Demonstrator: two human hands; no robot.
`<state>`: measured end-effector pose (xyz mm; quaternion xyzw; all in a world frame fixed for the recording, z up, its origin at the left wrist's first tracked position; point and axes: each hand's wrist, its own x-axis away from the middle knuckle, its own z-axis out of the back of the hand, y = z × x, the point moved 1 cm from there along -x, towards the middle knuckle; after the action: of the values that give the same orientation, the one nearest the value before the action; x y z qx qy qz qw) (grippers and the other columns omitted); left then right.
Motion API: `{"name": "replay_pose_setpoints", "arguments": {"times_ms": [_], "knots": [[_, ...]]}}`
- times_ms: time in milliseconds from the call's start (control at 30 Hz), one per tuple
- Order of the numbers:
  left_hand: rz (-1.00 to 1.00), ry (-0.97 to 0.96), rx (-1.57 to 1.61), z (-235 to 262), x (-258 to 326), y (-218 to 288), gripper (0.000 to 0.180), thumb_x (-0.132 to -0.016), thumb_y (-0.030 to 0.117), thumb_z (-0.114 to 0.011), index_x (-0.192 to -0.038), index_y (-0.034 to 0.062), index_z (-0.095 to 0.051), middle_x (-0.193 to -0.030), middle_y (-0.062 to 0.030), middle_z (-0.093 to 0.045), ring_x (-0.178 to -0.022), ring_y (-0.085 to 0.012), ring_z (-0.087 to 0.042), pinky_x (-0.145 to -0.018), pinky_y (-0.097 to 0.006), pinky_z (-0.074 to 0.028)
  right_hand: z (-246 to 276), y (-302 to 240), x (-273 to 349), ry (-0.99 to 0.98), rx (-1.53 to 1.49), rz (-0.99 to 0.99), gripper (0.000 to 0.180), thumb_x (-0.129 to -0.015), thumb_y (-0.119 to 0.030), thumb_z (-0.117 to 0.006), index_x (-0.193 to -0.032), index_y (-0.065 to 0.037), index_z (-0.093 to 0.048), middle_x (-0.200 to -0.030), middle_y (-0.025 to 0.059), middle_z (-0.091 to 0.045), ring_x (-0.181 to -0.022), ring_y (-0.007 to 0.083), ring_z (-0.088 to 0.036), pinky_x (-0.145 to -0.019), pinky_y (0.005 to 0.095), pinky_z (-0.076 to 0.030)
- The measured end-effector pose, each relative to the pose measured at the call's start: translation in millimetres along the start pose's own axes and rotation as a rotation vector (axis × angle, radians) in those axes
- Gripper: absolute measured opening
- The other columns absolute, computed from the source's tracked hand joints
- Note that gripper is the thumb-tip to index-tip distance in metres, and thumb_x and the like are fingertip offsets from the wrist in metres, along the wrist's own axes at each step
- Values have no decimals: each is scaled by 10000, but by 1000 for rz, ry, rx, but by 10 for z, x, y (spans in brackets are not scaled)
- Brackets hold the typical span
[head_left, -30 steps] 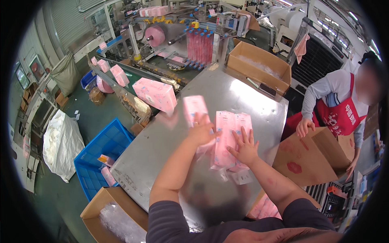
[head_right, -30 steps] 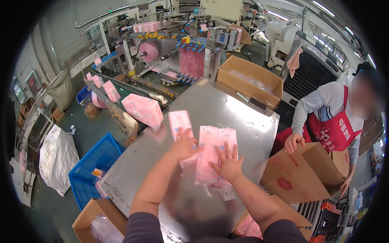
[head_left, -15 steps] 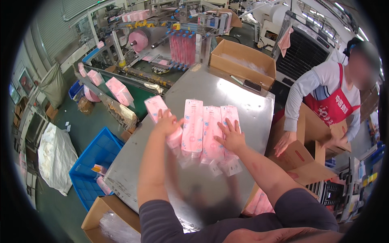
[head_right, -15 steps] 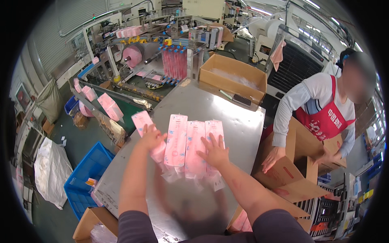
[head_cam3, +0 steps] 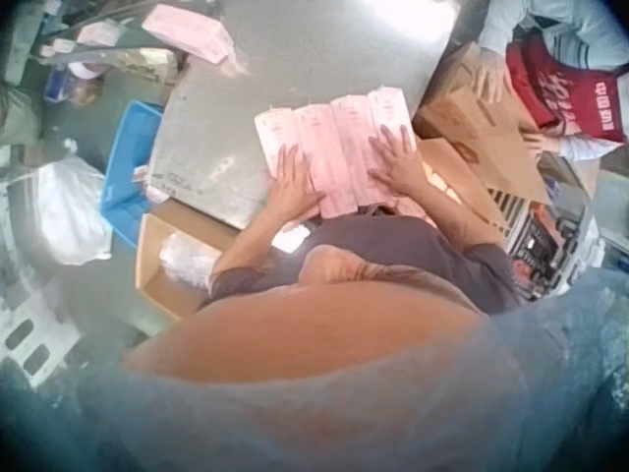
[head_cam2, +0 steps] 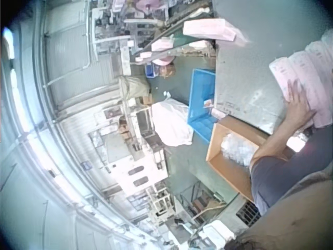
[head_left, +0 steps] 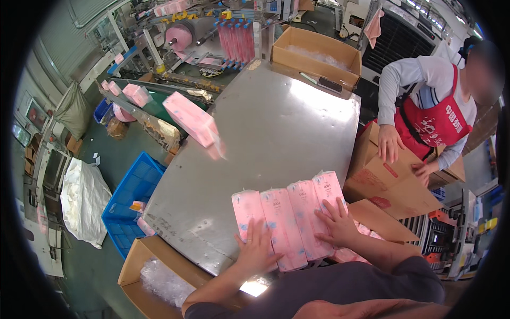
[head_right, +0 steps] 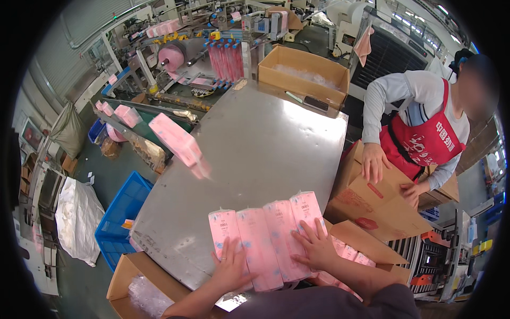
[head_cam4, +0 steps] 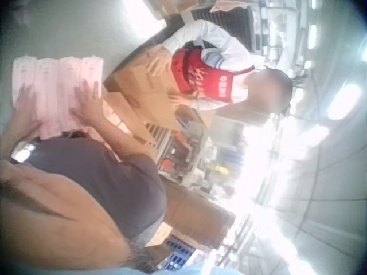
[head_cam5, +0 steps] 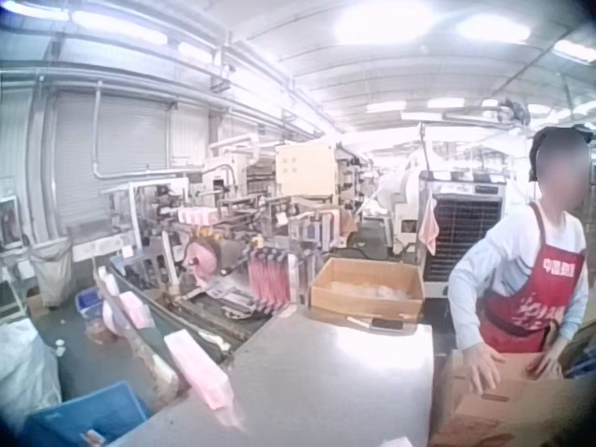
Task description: The person packs pink wrapped items into cardboard boxes and pushes the boxes onto a conveyor belt.
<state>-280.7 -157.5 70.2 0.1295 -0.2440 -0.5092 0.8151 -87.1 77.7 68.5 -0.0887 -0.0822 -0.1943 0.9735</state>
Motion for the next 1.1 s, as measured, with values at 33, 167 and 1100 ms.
{"name": "replay_pose_setpoints", "arguments": {"times_ms": [33,167,1100], "knots": [[92,-3,15,166,-57,79,892,-788,584,-685,-1490,153,-342,-1594,-218,-87,-1475,-454,-3,-1004,-817,-98,20,-33,21,-14,8,-14,763,-824,-685,-557,-1468,-304,-405,-1587,72,-240,-1462,453,-116,-973,700,-364],[118,370,-131,827,-1103,-224,889,-803,616,-650,-1508,187,-319,-1606,-198,-69,-1477,-448,10,-1018,-804,-105,31,-15,31,-31,43,-56,762,-831,-715,-516,-1472,-320,-398,-1602,63,-202,-1472,441,-95,-1020,685,-326],[592,646,1720,-887,99,-1770,591,-994,423,-506,-1420,23,-419,-1445,-184,-441,-1323,-328,-421,-1052,-447,-406,-898,824,-297,-59,-2161,-582,539,-1019,-422,-470,-1432,-76,-457,-1371,99,-558,-1212,187,-564,-1003,368,-475]]}}
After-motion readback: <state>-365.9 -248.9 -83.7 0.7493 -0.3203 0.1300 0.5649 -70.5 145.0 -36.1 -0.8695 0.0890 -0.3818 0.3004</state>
